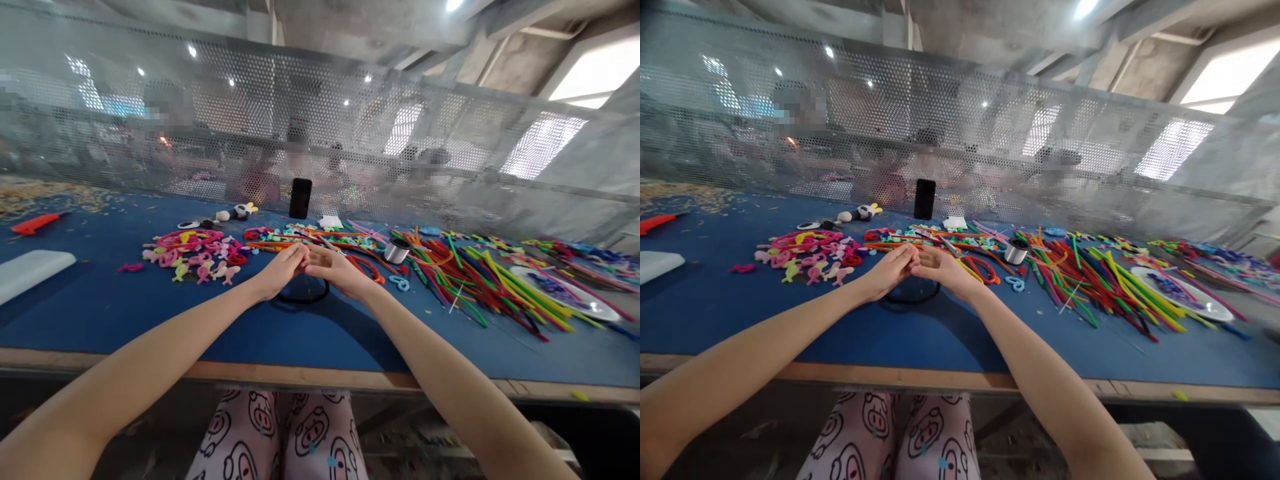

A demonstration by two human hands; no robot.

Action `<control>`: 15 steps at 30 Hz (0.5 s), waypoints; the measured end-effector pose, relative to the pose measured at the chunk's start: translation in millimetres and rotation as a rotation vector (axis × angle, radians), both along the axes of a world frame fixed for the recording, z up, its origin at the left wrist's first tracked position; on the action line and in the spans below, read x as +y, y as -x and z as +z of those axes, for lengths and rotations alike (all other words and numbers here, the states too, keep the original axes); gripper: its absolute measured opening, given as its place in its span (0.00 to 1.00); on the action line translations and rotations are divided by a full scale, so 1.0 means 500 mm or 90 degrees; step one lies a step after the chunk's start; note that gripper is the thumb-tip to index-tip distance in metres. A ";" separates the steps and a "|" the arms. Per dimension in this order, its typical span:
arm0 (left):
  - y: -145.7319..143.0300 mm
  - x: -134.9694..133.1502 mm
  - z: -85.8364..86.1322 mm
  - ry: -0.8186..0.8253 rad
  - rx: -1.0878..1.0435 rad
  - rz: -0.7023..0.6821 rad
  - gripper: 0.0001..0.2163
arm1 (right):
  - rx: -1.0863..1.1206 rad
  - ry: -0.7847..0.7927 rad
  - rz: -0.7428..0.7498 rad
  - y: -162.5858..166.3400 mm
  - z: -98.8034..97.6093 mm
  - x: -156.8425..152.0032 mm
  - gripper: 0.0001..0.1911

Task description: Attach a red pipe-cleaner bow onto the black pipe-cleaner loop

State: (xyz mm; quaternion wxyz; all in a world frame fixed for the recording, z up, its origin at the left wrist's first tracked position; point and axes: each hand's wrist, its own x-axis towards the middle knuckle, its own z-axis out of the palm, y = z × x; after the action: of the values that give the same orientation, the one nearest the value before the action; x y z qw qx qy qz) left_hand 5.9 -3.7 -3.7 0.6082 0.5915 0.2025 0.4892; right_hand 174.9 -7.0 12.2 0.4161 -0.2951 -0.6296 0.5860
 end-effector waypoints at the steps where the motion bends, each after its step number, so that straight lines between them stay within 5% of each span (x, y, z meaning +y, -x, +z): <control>1: -0.002 0.000 -0.002 -0.008 -0.001 0.008 0.18 | -0.026 -0.018 0.012 0.002 -0.008 -0.001 0.31; 9: -0.003 -0.001 -0.003 -0.030 -0.019 0.006 0.17 | -0.123 -0.109 0.024 0.009 -0.050 0.009 0.31; 15: -0.003 -0.015 0.009 -0.043 0.014 0.019 0.18 | -0.082 -0.120 0.065 0.003 -0.026 0.006 0.31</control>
State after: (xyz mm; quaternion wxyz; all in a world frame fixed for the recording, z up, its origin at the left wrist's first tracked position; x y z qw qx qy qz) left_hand 7.4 -11.1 0.7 0.5784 0.6141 0.2014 0.4978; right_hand 173.4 -4.0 -0.8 0.3706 -0.2590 -0.7215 0.5245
